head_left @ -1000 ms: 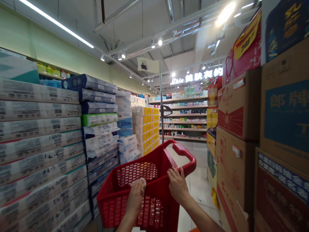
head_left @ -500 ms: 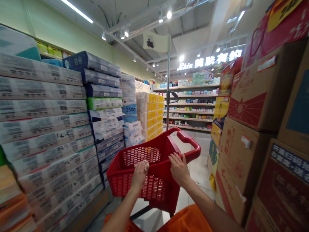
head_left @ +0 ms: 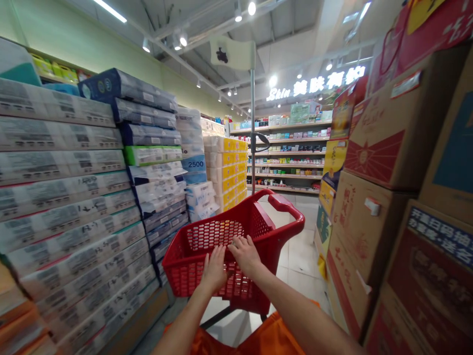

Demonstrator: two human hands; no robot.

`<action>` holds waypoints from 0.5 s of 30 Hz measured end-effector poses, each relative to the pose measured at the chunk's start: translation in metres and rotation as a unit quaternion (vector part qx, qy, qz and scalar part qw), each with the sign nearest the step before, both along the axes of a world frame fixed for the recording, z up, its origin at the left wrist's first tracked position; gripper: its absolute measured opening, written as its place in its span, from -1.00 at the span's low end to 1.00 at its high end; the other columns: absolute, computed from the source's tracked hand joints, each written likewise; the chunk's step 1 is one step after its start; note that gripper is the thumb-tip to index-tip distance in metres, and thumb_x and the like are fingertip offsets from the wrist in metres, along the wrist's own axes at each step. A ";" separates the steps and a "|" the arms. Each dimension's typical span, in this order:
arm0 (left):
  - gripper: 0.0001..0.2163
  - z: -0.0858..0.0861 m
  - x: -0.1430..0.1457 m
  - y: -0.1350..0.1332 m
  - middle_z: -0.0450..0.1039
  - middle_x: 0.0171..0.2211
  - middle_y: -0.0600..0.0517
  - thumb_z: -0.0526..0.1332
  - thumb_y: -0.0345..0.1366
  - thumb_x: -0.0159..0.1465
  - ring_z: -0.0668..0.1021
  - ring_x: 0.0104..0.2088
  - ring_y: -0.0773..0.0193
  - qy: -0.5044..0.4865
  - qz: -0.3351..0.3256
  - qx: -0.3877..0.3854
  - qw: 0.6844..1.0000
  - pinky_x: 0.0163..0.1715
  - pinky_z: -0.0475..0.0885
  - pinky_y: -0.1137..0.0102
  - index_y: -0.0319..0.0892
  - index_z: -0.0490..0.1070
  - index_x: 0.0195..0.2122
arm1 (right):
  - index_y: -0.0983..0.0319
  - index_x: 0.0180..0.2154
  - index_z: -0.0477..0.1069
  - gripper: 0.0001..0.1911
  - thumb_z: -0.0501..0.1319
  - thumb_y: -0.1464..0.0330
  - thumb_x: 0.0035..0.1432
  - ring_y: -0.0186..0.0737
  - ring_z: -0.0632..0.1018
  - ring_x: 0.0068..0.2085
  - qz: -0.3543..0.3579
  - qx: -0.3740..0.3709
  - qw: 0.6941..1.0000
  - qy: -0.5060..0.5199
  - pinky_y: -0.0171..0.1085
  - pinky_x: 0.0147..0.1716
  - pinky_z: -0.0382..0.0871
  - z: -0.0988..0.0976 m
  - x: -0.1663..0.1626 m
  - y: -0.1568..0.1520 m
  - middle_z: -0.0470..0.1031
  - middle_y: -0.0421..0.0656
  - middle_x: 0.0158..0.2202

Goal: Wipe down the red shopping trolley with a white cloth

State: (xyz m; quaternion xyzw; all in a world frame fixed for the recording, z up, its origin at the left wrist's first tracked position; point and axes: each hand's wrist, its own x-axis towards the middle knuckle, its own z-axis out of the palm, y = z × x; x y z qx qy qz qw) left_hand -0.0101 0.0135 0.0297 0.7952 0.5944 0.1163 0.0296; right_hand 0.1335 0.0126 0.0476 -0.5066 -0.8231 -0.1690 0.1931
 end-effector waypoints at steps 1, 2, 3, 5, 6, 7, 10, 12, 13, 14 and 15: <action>-0.35 0.002 0.001 -0.001 -0.12 0.23 -0.10 0.05 -0.30 0.03 -0.05 0.22 0.19 0.010 0.001 -0.005 1.000 0.16 -0.13 0.14 -0.27 -0.07 0.18 | 0.11 -0.05 0.29 -0.69 -0.02 0.39 0.18 -0.17 0.29 0.02 0.005 0.010 1.000 -0.004 -0.05 0.08 -0.07 0.000 0.004 0.001 0.30 -0.12 0.03; -0.35 0.004 0.002 -0.001 -0.13 0.23 -0.09 0.03 -0.30 0.03 -0.05 0.22 0.19 0.015 0.000 -0.006 1.000 0.16 -0.13 0.15 -0.29 -0.09 0.18 | 0.09 -0.05 0.29 -0.69 -0.02 0.40 0.18 -0.21 0.32 -0.02 0.009 0.023 1.000 -0.003 -0.08 0.09 -0.08 0.003 0.012 0.002 0.34 -0.15 -0.02; -0.35 0.005 0.004 -0.002 -0.13 0.23 -0.09 0.02 -0.30 0.03 -0.05 0.22 0.20 0.018 -0.003 -0.004 1.000 0.16 -0.13 0.15 -0.30 -0.10 0.18 | 0.08 -0.06 0.30 -0.70 -0.01 0.41 0.18 -0.24 0.35 -0.05 0.009 0.039 0.999 0.002 -0.11 0.10 -0.09 0.007 0.025 0.001 0.37 -0.17 -0.06; -0.35 0.007 0.006 -0.002 -0.13 0.23 -0.09 0.01 -0.30 0.03 -0.05 0.22 0.20 0.019 -0.003 -0.001 1.000 0.16 -0.13 0.15 -0.31 -0.11 0.18 | 0.07 -0.11 0.34 -0.70 -0.01 0.46 0.17 -0.28 0.37 -0.07 -0.017 0.080 0.996 0.027 -0.13 0.11 -0.13 0.020 0.065 -0.004 0.40 -0.21 -0.09; -0.35 0.007 0.007 -0.003 -0.13 0.23 -0.09 0.00 -0.29 0.03 -0.05 0.22 0.19 0.019 -0.001 0.000 1.000 0.16 -0.13 0.15 -0.32 -0.10 0.18 | 0.08 -0.14 0.37 -0.69 -0.02 0.49 0.17 -0.28 0.37 -0.06 -0.042 0.104 0.993 0.045 -0.13 0.11 -0.14 0.028 0.088 -0.008 0.40 -0.21 -0.08; -0.35 0.007 0.008 -0.003 -0.13 0.23 -0.09 0.00 -0.29 0.03 -0.05 0.22 0.19 0.019 0.001 0.000 1.000 0.16 -0.13 0.15 -0.33 -0.10 0.18 | 0.10 -0.17 0.39 -0.67 -0.03 0.52 0.16 -0.26 0.36 -0.04 -0.074 0.131 0.986 0.066 -0.12 0.10 -0.13 0.036 0.112 -0.012 0.39 -0.19 -0.07; -0.35 0.007 0.012 -0.004 -0.13 0.23 -0.12 0.01 -0.27 0.04 -0.05 0.22 0.16 0.019 0.012 -0.001 1.000 0.16 -0.13 0.16 -0.37 -0.09 0.18 | 0.18 -0.20 0.42 -0.67 -0.06 0.52 0.15 -0.19 0.32 0.02 -0.164 0.195 0.957 0.137 -0.12 0.05 -0.01 0.051 0.161 -0.020 0.36 -0.10 -0.02; -0.34 0.006 0.014 -0.004 -0.14 0.23 -0.14 0.01 -0.25 0.05 -0.06 0.22 0.14 0.017 0.015 0.001 1.000 0.16 -0.13 0.15 -0.38 -0.10 0.18 | 0.20 -0.16 0.41 -0.65 -0.07 0.52 0.16 -0.19 0.30 0.05 -0.156 0.189 0.958 0.149 -0.16 0.01 0.07 0.047 0.157 -0.021 0.34 -0.09 0.00; -0.34 0.006 0.015 -0.004 -0.14 0.23 -0.14 0.01 -0.25 0.04 -0.06 0.22 0.14 0.016 0.015 0.001 1.000 0.16 -0.12 0.15 -0.38 -0.10 0.18 | 0.18 -0.14 0.40 -0.65 -0.07 0.52 0.16 -0.20 0.28 0.06 -0.130 0.173 0.966 0.140 -0.18 0.01 0.08 0.041 0.145 -0.020 0.34 -0.11 0.01; -0.34 0.006 0.016 -0.004 -0.15 0.23 -0.13 0.01 -0.25 0.04 -0.07 0.22 0.14 0.016 0.013 -0.001 1.000 0.16 -0.12 0.15 -0.38 -0.10 0.18 | 0.16 -0.13 0.39 -0.64 -0.07 0.52 0.16 -0.22 0.27 0.07 -0.096 0.152 0.976 0.122 -0.19 0.02 0.08 0.033 0.127 -0.018 0.34 -0.14 0.01; -0.33 0.006 0.016 -0.004 -0.15 0.23 -0.13 0.01 -0.26 0.03 -0.07 0.22 0.15 0.016 0.010 -0.001 1.000 0.16 -0.12 0.15 -0.37 -0.11 0.18 | 0.13 -0.13 0.39 -0.65 -0.06 0.52 0.16 -0.23 0.27 0.08 -0.064 0.132 0.984 0.101 -0.19 0.03 0.06 0.026 0.108 -0.015 0.35 -0.18 0.00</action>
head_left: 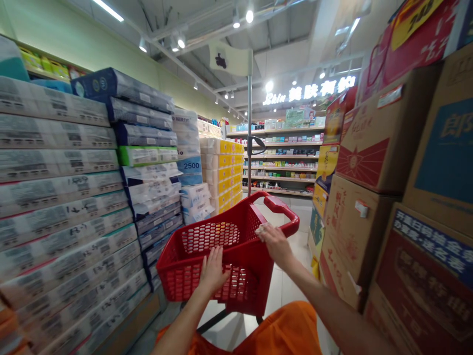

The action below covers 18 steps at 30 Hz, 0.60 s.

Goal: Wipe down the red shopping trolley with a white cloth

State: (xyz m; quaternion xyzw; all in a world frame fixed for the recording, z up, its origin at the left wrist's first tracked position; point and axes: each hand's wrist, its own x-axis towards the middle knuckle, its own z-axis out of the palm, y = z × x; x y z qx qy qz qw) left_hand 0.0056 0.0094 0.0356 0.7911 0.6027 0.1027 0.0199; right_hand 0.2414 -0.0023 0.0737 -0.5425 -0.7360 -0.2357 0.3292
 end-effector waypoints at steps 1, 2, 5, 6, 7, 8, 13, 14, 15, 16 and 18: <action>-0.33 0.000 0.000 0.000 -0.16 0.23 -0.12 0.00 -0.27 0.03 -0.07 0.22 0.16 0.001 -0.004 -0.001 1.000 0.16 -0.12 0.16 -0.37 -0.11 0.18 | 0.12 -0.14 0.39 -0.67 -0.03 0.50 0.16 -0.23 0.26 0.08 0.025 -0.015 0.999 -0.021 -0.19 0.05 0.04 -0.006 -0.018 0.003 0.36 -0.20 -0.01; -0.33 0.000 -0.001 0.000 -0.17 0.23 -0.11 0.00 -0.28 0.02 -0.08 0.22 0.16 0.003 -0.007 -0.002 1.000 0.16 -0.12 0.16 -0.37 -0.12 0.19 | 0.10 -0.15 0.40 -0.69 -0.01 0.49 0.16 -0.23 0.27 0.07 0.041 -0.028 0.998 -0.037 -0.19 0.05 0.02 -0.010 -0.032 0.005 0.37 -0.22 -0.02; -0.33 0.002 -0.002 0.000 -0.18 0.24 -0.10 -0.01 -0.30 0.02 -0.08 0.23 0.18 0.005 -0.011 -0.008 1.000 0.16 -0.12 0.17 -0.36 -0.12 0.19 | 0.09 -0.16 0.40 -0.69 -0.01 0.48 0.16 -0.25 0.31 0.03 0.027 -0.046 0.998 -0.041 -0.16 0.07 -0.04 -0.004 -0.032 0.006 0.39 -0.22 -0.04; -0.33 0.002 -0.002 -0.001 -0.18 0.24 -0.10 0.00 -0.30 0.01 -0.08 0.23 0.17 0.004 -0.010 -0.009 1.000 0.16 -0.12 0.18 -0.36 -0.12 0.19 | 0.09 -0.15 0.39 -0.67 -0.03 0.50 0.17 -0.24 0.32 0.03 0.000 -0.043 0.999 -0.031 -0.13 0.08 -0.06 0.002 -0.018 0.004 0.39 -0.20 -0.04; -0.33 0.002 -0.002 -0.001 -0.17 0.24 -0.10 0.00 -0.29 0.01 -0.08 0.22 0.17 0.002 -0.009 -0.010 1.000 0.16 -0.12 0.17 -0.36 -0.12 0.19 | 0.11 -0.14 0.39 -0.65 -0.05 0.51 0.16 -0.21 0.32 0.03 -0.036 -0.034 0.999 -0.015 -0.10 0.08 -0.08 0.010 0.000 0.003 0.38 -0.17 -0.03; -0.33 0.001 -0.001 -0.001 -0.17 0.23 -0.10 0.00 -0.28 0.02 -0.08 0.22 0.17 0.000 -0.009 -0.009 1.000 0.16 -0.13 0.17 -0.36 -0.11 0.19 | 0.14 -0.13 0.39 -0.65 -0.06 0.52 0.16 -0.18 0.32 0.03 -0.076 -0.021 0.997 0.004 -0.07 0.07 -0.10 0.017 0.019 0.001 0.37 -0.13 -0.02; -0.33 -0.002 0.003 -0.003 -0.17 0.23 -0.10 -0.01 -0.27 0.03 -0.09 0.23 0.16 -0.010 -0.009 0.003 1.000 0.16 -0.13 0.16 -0.37 -0.12 0.19 | 0.19 -0.13 0.39 -0.65 -0.08 0.50 0.16 -0.11 0.29 0.06 -0.150 0.025 0.987 0.043 -0.04 0.05 -0.08 0.018 0.043 -0.001 0.34 -0.08 0.02; -0.33 -0.002 0.003 -0.004 -0.17 0.23 -0.10 0.00 -0.27 0.03 -0.09 0.23 0.16 -0.010 -0.010 0.003 1.000 0.16 -0.13 0.16 -0.36 -0.12 0.19 | 0.18 -0.13 0.39 -0.65 -0.08 0.51 0.16 -0.14 0.28 0.07 -0.120 0.018 0.992 0.026 -0.07 0.05 -0.06 0.011 0.029 0.000 0.34 -0.11 0.01; -0.33 -0.002 0.003 -0.004 -0.17 0.23 -0.10 0.00 -0.28 0.02 -0.10 0.23 0.17 -0.009 -0.011 0.002 1.000 0.16 -0.13 0.16 -0.35 -0.12 0.19 | 0.16 -0.13 0.38 -0.65 -0.07 0.51 0.16 -0.17 0.27 0.08 -0.081 0.009 0.997 0.005 -0.11 0.06 -0.06 0.003 0.013 0.001 0.35 -0.15 0.01; -0.32 -0.002 0.002 -0.004 -0.18 0.23 -0.09 0.00 -0.29 0.01 -0.10 0.23 0.17 -0.008 -0.012 0.002 1.000 0.16 -0.13 0.15 -0.34 -0.12 0.19 | 0.14 -0.13 0.39 -0.65 -0.06 0.51 0.16 -0.19 0.26 0.08 -0.042 0.001 0.999 -0.016 -0.14 0.07 -0.06 -0.003 -0.002 0.003 0.36 -0.18 0.00; -0.32 -0.002 0.001 -0.004 -0.18 0.24 -0.08 0.00 -0.30 -0.01 -0.09 0.23 0.18 -0.005 -0.013 0.002 1.000 0.16 -0.13 0.15 -0.33 -0.12 0.19 | 0.10 -0.14 0.39 -0.67 -0.03 0.50 0.16 -0.24 0.26 0.09 0.013 -0.011 0.999 -0.044 -0.19 0.09 -0.09 -0.010 -0.022 0.005 0.36 -0.24 0.00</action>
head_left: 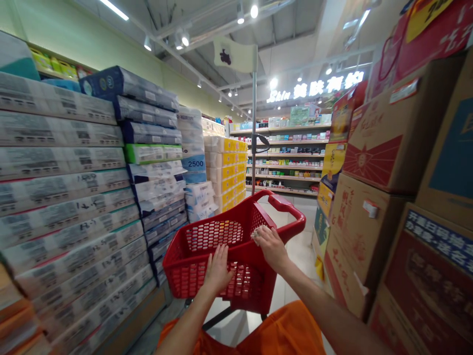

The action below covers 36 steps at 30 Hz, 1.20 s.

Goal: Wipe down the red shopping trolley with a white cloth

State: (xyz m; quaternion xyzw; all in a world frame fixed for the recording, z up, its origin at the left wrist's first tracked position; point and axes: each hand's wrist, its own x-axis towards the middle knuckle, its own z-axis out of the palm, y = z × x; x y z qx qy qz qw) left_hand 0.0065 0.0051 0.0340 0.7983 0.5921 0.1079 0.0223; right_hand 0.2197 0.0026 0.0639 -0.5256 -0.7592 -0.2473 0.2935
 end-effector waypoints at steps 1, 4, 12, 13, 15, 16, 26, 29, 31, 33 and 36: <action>-0.31 0.000 -0.001 0.000 -0.18 0.24 -0.08 -0.01 -0.30 -0.01 -0.09 0.23 0.18 0.001 0.000 -0.001 1.000 0.16 -0.13 0.16 -0.33 -0.13 0.19 | 0.09 -0.13 0.38 -0.66 -0.03 0.50 0.17 -0.25 0.27 0.08 0.008 -0.004 1.000 -0.005 -0.19 0.09 -0.11 0.001 -0.001 0.000 0.36 -0.25 0.00; -0.31 -0.001 0.000 0.000 -0.19 0.24 -0.08 -0.01 -0.29 0.00 -0.10 0.23 0.18 0.004 0.000 -0.006 1.000 0.16 -0.14 0.16 -0.35 -0.14 0.19 | 0.11 -0.09 0.36 -0.64 -0.05 0.51 0.17 -0.22 0.32 0.03 -0.057 0.004 0.998 0.030 -0.13 0.07 -0.09 0.016 0.024 -0.003 0.37 -0.19 -0.01; -0.32 -0.004 0.002 0.000 -0.19 0.24 -0.09 0.00 -0.29 0.01 -0.12 0.23 0.17 0.004 0.001 0.005 1.000 0.16 -0.14 0.15 -0.34 -0.14 0.19 | 0.10 -0.11 0.37 -0.66 -0.03 0.49 0.17 -0.20 0.26 0.08 -0.048 0.004 0.999 0.022 -0.17 0.06 -0.08 0.000 0.004 -0.003 0.35 -0.20 0.01; -0.31 -0.004 0.001 0.000 -0.19 0.24 -0.08 0.00 -0.29 0.00 -0.12 0.23 0.18 0.007 0.000 0.003 1.000 0.16 -0.13 0.15 -0.33 -0.14 0.19 | 0.08 -0.11 0.37 -0.66 -0.03 0.49 0.17 -0.23 0.26 0.08 -0.021 -0.004 1.000 0.007 -0.19 0.07 -0.09 -0.004 -0.004 -0.002 0.35 -0.23 0.01; -0.31 -0.004 0.001 0.001 -0.19 0.24 -0.08 -0.01 -0.28 0.00 -0.11 0.23 0.18 0.008 -0.002 -0.001 1.000 0.16 -0.13 0.16 -0.34 -0.15 0.19 | 0.05 -0.10 0.35 -0.65 -0.03 0.50 0.16 -0.25 0.28 0.06 0.000 -0.010 1.000 -0.008 -0.17 0.08 -0.12 -0.003 -0.005 -0.001 0.36 -0.24 0.00; -0.31 -0.004 0.000 0.001 -0.19 0.24 -0.08 -0.01 -0.28 0.01 -0.11 0.23 0.18 0.007 -0.002 -0.002 1.000 0.16 -0.13 0.16 -0.34 -0.15 0.19 | 0.05 -0.08 0.34 -0.63 -0.04 0.50 0.16 -0.24 0.30 0.05 -0.012 -0.007 1.000 -0.003 -0.15 0.08 -0.14 0.002 0.002 -0.001 0.37 -0.23 -0.01; -0.30 -0.006 0.002 -0.001 -0.21 0.25 -0.06 0.00 -0.29 -0.01 -0.13 0.23 0.18 -0.005 -0.002 -0.003 1.000 0.17 -0.17 0.16 -0.36 -0.15 0.19 | 0.10 -0.10 0.36 -0.68 -0.03 0.46 0.17 -0.20 0.24 0.08 -0.018 -0.003 1.000 0.008 -0.15 0.08 -0.14 -0.008 -0.013 -0.001 0.35 -0.21 0.01; -0.30 -0.005 0.000 0.000 -0.21 0.25 -0.05 -0.01 -0.29 -0.01 -0.13 0.23 0.19 -0.002 -0.009 -0.006 1.000 0.17 -0.16 0.17 -0.35 -0.15 0.20 | 0.04 -0.09 0.34 -0.65 -0.04 0.47 0.17 -0.23 0.28 0.05 0.005 -0.026 1.000 -0.005 -0.14 0.08 -0.16 -0.007 -0.017 0.000 0.35 -0.25 0.00; -0.30 -0.005 -0.001 -0.001 -0.21 0.25 -0.06 -0.01 -0.28 0.00 -0.13 0.23 0.19 -0.003 -0.010 -0.004 1.000 0.17 -0.17 0.17 -0.35 -0.15 0.20 | 0.08 -0.08 0.33 -0.64 -0.06 0.49 0.17 -0.20 0.32 0.01 -0.045 -0.015 0.998 0.027 -0.08 0.08 -0.18 0.006 0.002 0.000 0.37 -0.19 -0.02; -0.31 -0.005 0.000 -0.002 -0.21 0.25 -0.06 -0.01 -0.27 0.01 -0.13 0.23 0.18 -0.006 -0.009 -0.002 1.000 0.17 -0.17 0.17 -0.36 -0.15 0.20 | 0.15 -0.10 0.36 -0.67 -0.05 0.48 0.17 -0.14 0.35 -0.02 -0.110 0.010 0.991 0.070 -0.03 0.07 -0.18 0.018 0.023 -0.001 0.38 -0.11 -0.04; -0.31 -0.006 0.002 -0.002 -0.22 0.25 -0.07 -0.01 -0.26 0.02 -0.14 0.23 0.17 -0.004 -0.007 -0.001 1.000 0.17 -0.17 0.16 -0.36 -0.16 0.20 | 0.20 -0.13 0.38 -0.69 -0.04 0.47 0.16 -0.12 0.33 0.00 -0.124 0.035 0.988 0.087 -0.04 0.06 -0.14 0.017 0.022 -0.002 0.38 -0.07 -0.05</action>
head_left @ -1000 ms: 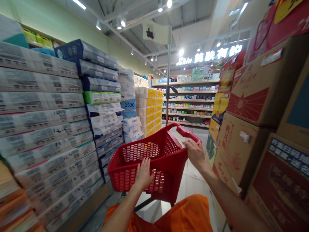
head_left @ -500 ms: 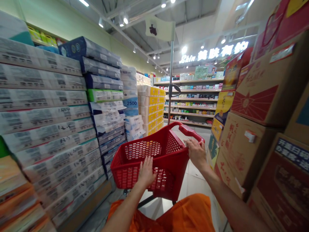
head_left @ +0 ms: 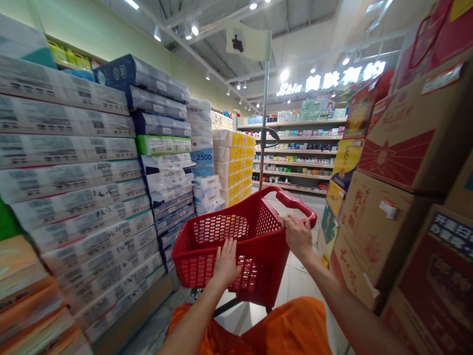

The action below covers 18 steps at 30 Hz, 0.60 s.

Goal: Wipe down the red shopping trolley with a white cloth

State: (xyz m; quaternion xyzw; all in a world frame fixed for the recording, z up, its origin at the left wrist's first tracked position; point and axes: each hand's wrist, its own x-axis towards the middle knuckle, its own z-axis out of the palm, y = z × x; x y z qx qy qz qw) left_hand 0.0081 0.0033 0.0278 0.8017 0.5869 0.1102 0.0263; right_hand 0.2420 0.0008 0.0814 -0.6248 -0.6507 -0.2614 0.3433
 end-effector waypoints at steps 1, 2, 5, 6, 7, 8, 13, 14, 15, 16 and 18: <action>-0.30 -0.001 0.000 0.000 -0.22 0.25 -0.07 -0.01 -0.26 0.01 -0.14 0.23 0.17 0.002 -0.001 -0.001 1.000 0.17 -0.17 0.16 -0.36 -0.16 0.20 | 0.19 -0.13 0.38 -0.69 -0.04 0.48 0.16 -0.14 0.32 0.01 0.022 -0.001 1.000 -0.010 -0.07 0.06 -0.13 -0.006 -0.010 0.000 0.38 -0.09 -0.05; -0.30 -0.002 0.000 0.001 -0.22 0.25 -0.06 -0.01 -0.27 0.01 -0.14 0.23 0.18 0.003 -0.001 -0.001 1.000 0.17 -0.17 0.16 -0.36 -0.16 0.20 | 0.17 -0.13 0.38 -0.68 -0.04 0.49 0.16 -0.16 0.31 0.01 0.052 -0.006 0.998 -0.024 -0.10 0.07 -0.12 -0.013 -0.023 0.000 0.39 -0.11 -0.05; -0.31 -0.004 -0.003 0.003 -0.21 0.25 -0.03 -0.02 -0.31 0.00 -0.13 0.23 0.21 0.005 -0.003 0.002 1.000 0.17 -0.16 0.18 -0.33 -0.15 0.20 | 0.10 -0.14 0.38 -0.70 -0.01 0.48 0.16 -0.21 0.29 0.04 0.142 -0.038 0.986 -0.075 -0.15 0.08 -0.12 -0.030 -0.059 0.002 0.38 -0.19 -0.04; -0.31 -0.004 -0.004 0.003 -0.21 0.25 -0.02 -0.02 -0.32 0.00 -0.12 0.23 0.22 0.005 -0.003 0.005 1.000 0.17 -0.16 0.19 -0.32 -0.15 0.20 | 0.09 -0.14 0.37 -0.70 -0.01 0.47 0.16 -0.22 0.29 0.04 0.158 -0.049 0.982 -0.086 -0.15 0.08 -0.12 -0.031 -0.063 0.003 0.38 -0.21 -0.04; -0.31 -0.004 -0.004 0.003 -0.20 0.25 -0.02 -0.03 -0.32 0.00 -0.12 0.23 0.23 0.004 -0.004 0.006 1.000 0.17 -0.16 0.19 -0.32 -0.15 0.20 | 0.07 -0.14 0.36 -0.69 -0.01 0.47 0.16 -0.23 0.30 0.03 0.163 -0.057 0.981 -0.090 -0.14 0.08 -0.12 -0.030 -0.061 0.003 0.38 -0.22 -0.04; -0.31 -0.004 -0.005 0.003 -0.20 0.25 -0.02 -0.02 -0.31 0.00 -0.12 0.23 0.22 0.002 -0.005 0.006 1.000 0.17 -0.16 0.19 -0.32 -0.14 0.20 | 0.06 -0.12 0.35 -0.68 -0.02 0.48 0.16 -0.23 0.31 0.02 0.157 -0.060 0.982 -0.086 -0.13 0.08 -0.12 -0.026 -0.055 0.003 0.38 -0.22 -0.04; -0.31 -0.002 -0.003 0.002 -0.17 0.24 -0.07 0.01 -0.30 0.00 -0.10 0.23 0.18 -0.015 -0.004 0.005 1.000 0.17 -0.16 0.16 -0.35 -0.12 0.19 | 0.14 -0.08 0.33 -0.65 -0.06 0.49 0.15 -0.12 0.34 0.00 0.045 -0.033 0.998 -0.003 0.02 0.06 -0.13 -0.002 -0.011 -0.003 0.38 -0.10 -0.03; -0.32 -0.002 -0.001 0.001 -0.15 0.23 -0.09 0.02 -0.30 0.00 -0.09 0.23 0.17 -0.023 0.000 0.008 1.000 0.17 -0.15 0.15 -0.36 -0.10 0.18 | 0.16 -0.08 0.33 -0.64 -0.06 0.49 0.13 -0.10 0.33 0.01 0.042 -0.037 0.998 0.004 0.03 0.06 -0.14 -0.002 -0.013 -0.004 0.37 -0.08 -0.03; -0.33 -0.002 0.001 0.001 -0.14 0.23 -0.11 0.02 -0.31 0.01 -0.08 0.23 0.16 -0.034 0.004 0.015 0.999 0.17 -0.15 0.14 -0.37 -0.09 0.18 | 0.17 -0.07 0.33 -0.62 -0.05 0.50 0.10 -0.10 0.31 0.03 0.054 -0.049 0.997 0.003 0.02 0.07 -0.15 -0.004 -0.019 -0.006 0.36 -0.08 -0.02; -0.34 -0.001 0.003 0.001 -0.13 0.23 -0.12 0.02 -0.32 0.02 -0.07 0.22 0.15 -0.049 0.007 0.026 0.998 0.17 -0.14 0.13 -0.37 -0.08 0.18 | 0.19 -0.03 0.30 -0.59 -0.03 0.50 0.07 -0.11 0.29 0.05 0.079 -0.066 0.995 -0.003 0.01 0.09 -0.17 -0.007 -0.028 -0.007 0.34 -0.08 0.00; -0.36 0.000 0.011 0.001 -0.13 0.23 -0.13 0.02 -0.36 0.03 -0.05 0.22 0.16 -0.085 -0.008 0.061 0.994 0.16 -0.14 0.10 -0.35 -0.09 0.18 | 0.25 0.08 0.16 -0.44 0.01 0.48 -0.03 -0.11 0.23 0.10 0.140 -0.108 0.984 -0.016 0.00 0.12 -0.20 -0.014 -0.050 -0.007 0.27 -0.05 0.07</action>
